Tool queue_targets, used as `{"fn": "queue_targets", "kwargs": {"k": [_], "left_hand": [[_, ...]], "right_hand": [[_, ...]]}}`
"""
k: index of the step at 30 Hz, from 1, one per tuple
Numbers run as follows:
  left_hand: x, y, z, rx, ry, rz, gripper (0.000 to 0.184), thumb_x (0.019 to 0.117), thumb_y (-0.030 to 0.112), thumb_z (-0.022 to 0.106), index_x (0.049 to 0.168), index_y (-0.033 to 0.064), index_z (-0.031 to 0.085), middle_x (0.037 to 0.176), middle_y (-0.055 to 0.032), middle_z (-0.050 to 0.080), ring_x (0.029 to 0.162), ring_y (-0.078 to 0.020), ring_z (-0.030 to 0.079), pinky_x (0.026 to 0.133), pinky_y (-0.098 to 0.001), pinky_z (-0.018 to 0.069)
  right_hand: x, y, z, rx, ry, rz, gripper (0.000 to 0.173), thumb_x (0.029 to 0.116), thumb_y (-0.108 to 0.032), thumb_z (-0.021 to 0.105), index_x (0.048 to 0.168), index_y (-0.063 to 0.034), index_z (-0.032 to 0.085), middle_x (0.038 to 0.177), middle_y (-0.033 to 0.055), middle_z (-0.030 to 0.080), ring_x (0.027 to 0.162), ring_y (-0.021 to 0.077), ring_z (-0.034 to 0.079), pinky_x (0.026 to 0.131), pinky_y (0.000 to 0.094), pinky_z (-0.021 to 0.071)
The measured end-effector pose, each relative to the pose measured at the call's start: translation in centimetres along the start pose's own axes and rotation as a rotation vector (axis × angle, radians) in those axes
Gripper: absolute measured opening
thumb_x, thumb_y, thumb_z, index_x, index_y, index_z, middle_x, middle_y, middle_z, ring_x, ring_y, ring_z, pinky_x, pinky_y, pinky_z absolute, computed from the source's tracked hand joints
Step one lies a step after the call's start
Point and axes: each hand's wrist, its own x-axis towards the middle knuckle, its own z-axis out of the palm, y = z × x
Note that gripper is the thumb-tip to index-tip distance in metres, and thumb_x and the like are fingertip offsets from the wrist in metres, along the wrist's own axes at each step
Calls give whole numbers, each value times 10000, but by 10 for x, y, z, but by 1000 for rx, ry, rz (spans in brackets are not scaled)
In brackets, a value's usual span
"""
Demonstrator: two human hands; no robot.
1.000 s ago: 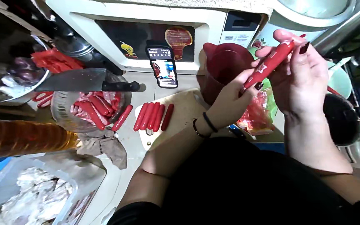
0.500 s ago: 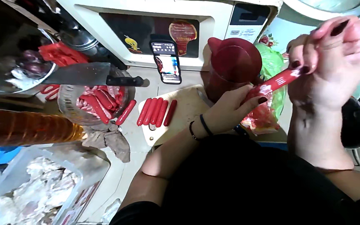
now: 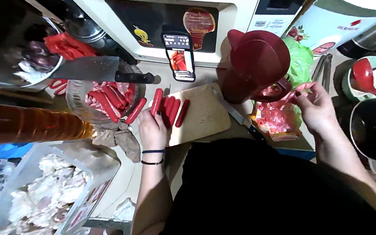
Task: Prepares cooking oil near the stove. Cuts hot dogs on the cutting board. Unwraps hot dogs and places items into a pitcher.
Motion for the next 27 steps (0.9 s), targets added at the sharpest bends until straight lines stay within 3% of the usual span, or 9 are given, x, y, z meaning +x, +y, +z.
{"fn": "queue_targets", "kwargs": {"k": [4,7,10,13,16,19,23,25,27], "left_hand": [[2,-24,22,94,56,-19,391,1061,206,492,1362,-33,564,1366,-323,531,1309,-513,485,1096,-640,382],[4,-28,22,62,80,10,391,1033,205,552,1360,-5,596,1370,-293,547,1300,-498,495,1091,-637,388],[6,-30,16,36,103,1,407,1028,263,567,1345,13,616,1364,-287,556,1298,-482,502,1095,-625,384],[7,-33,8,22,126,-17,409,1022,273,555,1329,11,623,1368,-276,551,1300,-462,502,1093,-605,394],[2,-37,-1,0,166,-34,395,1023,254,535,1319,10,630,1376,-267,547,1297,-446,509,1090,-589,405],[-6,-50,-2,-10,210,-58,396,1023,256,531,1309,2,633,1382,-265,553,1305,-431,519,1095,-569,415],[-17,-64,-1,-36,226,-130,386,1017,250,531,1296,7,640,1364,-270,551,1274,-429,532,1073,-571,422],[-19,-69,-1,-36,222,-144,379,1015,248,537,1292,11,643,1359,-269,553,1257,-426,542,1051,-580,433],[-18,-71,0,-39,223,-129,372,1012,240,540,1282,8,649,1349,-264,563,1252,-422,550,1056,-569,436]], "right_hand": [[10,5,-5,-232,163,-266,375,1015,-92,482,1351,74,493,1349,234,605,1200,272,627,1016,435,520],[27,-31,-8,-131,326,-621,318,1040,-91,471,1263,136,498,1209,204,623,1090,161,637,967,320,532],[43,-85,-6,-196,114,-882,269,1043,-66,440,1210,119,542,1119,194,663,1038,152,667,952,331,556],[63,-134,7,-565,-357,-700,286,1056,-96,466,1224,13,669,1109,199,721,1020,305,709,924,508,552],[101,-155,42,-983,-764,-381,229,1044,-134,595,1182,27,682,1026,239,689,1003,423,669,889,635,500],[122,-155,71,-1187,-973,-319,201,1003,-143,662,1020,57,652,898,223,643,897,402,644,782,613,483],[112,-171,89,-1322,-1156,-258,372,993,7,611,1358,45,546,1114,227,657,1087,378,640,923,569,484],[112,-171,92,-1313,-1187,-282,445,982,44,614,1412,54,498,1150,227,656,1122,365,638,973,543,480],[117,-165,90,-1276,-1213,-364,349,950,56,652,1292,36,591,1072,194,670,1049,331,654,922,515,494]]}}
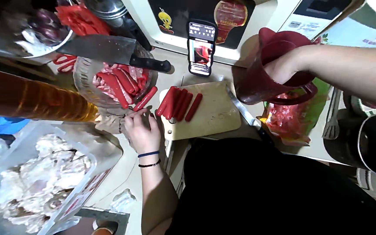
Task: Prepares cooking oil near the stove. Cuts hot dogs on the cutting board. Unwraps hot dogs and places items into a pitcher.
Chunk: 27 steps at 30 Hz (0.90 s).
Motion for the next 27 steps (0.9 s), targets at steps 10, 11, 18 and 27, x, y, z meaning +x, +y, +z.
{"fn": "queue_targets", "kwargs": {"k": [10,11,18,27], "left_hand": [[11,19,1,-61,-37,86,367,1022,220,531,1293,-3,641,1370,-267,553,1169,-395,589,962,-531,489],[12,20,2,-62,-39,95,364,1023,216,531,1291,-5,641,1368,-267,553,1161,-392,593,958,-529,490],[12,17,4,-77,-25,88,364,1028,223,526,1290,1,646,1336,-268,564,1126,-373,599,950,-502,491],[2,-1,11,-150,-15,93,343,981,127,574,1284,-17,646,1261,-272,608,1051,-366,631,874,-491,532]], "right_hand": [[1,-9,-3,-147,-184,183,115,986,-12,612,1069,42,670,987,201,649,951,346,638,812,541,478],[0,-12,-4,-127,-180,195,125,988,-14,621,1083,53,666,1004,211,647,967,353,635,825,546,477],[11,-16,6,-111,-104,302,351,978,16,607,1319,88,566,1257,306,606,1201,468,588,973,639,449],[117,52,57,138,-49,122,344,991,-43,643,1318,43,577,1227,212,617,1133,310,611,994,475,481]]}}
